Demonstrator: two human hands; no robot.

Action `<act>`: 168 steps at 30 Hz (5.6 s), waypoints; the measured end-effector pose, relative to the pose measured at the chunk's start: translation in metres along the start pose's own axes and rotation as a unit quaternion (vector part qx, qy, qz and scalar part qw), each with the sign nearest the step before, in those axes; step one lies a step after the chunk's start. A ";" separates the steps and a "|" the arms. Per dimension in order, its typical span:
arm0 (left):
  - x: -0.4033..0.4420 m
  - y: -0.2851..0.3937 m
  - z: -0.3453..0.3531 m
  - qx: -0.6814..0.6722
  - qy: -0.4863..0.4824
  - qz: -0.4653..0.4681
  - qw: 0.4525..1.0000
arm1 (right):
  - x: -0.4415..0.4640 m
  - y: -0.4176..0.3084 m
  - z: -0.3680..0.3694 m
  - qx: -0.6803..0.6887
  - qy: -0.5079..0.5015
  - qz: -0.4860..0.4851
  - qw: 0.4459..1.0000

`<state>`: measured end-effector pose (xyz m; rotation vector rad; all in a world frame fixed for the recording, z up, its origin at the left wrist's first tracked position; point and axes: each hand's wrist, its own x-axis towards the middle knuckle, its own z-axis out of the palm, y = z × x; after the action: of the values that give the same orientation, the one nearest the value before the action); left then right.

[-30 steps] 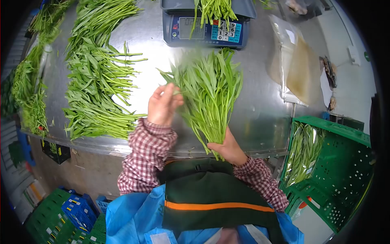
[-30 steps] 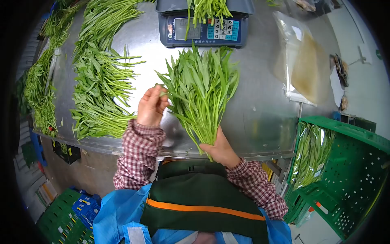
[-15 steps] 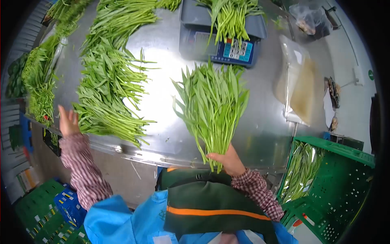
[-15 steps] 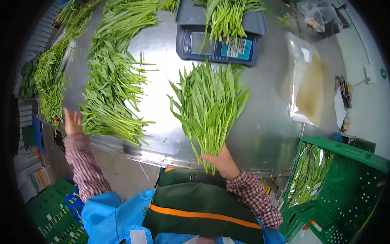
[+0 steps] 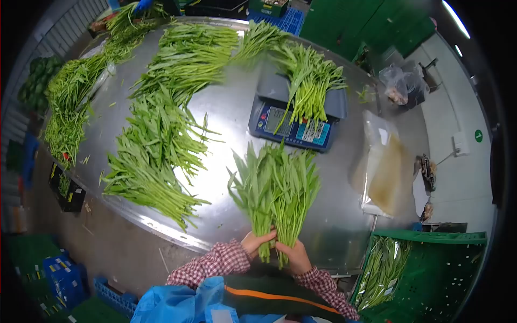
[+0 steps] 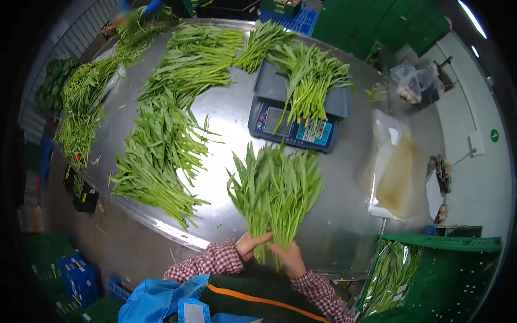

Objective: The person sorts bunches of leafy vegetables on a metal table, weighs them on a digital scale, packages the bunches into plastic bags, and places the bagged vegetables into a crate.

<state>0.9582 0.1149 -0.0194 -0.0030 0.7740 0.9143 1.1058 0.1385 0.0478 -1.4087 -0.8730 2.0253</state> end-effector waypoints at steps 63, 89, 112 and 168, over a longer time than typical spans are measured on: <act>-0.004 0.123 -0.026 0.061 0.408 0.404 0.816 | 0.173 -0.134 -0.144 -0.535 0.431 -0.291 0.666; -0.016 0.214 -0.052 0.102 0.305 0.260 0.910 | 0.123 -0.130 -0.228 -0.617 0.295 -0.211 0.699; 0.004 0.153 0.030 0.526 0.068 0.309 0.790 | 0.028 -0.276 0.162 -0.709 -0.335 -0.370 0.499; 0.023 0.002 -0.036 0.337 0.118 0.177 0.917 | 0.119 -0.122 -0.035 -0.274 0.054 -0.108 0.954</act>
<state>0.9432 0.1213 -0.0592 0.6637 1.3165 0.9544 1.1072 0.3118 0.0579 -1.5981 -1.5479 1.5863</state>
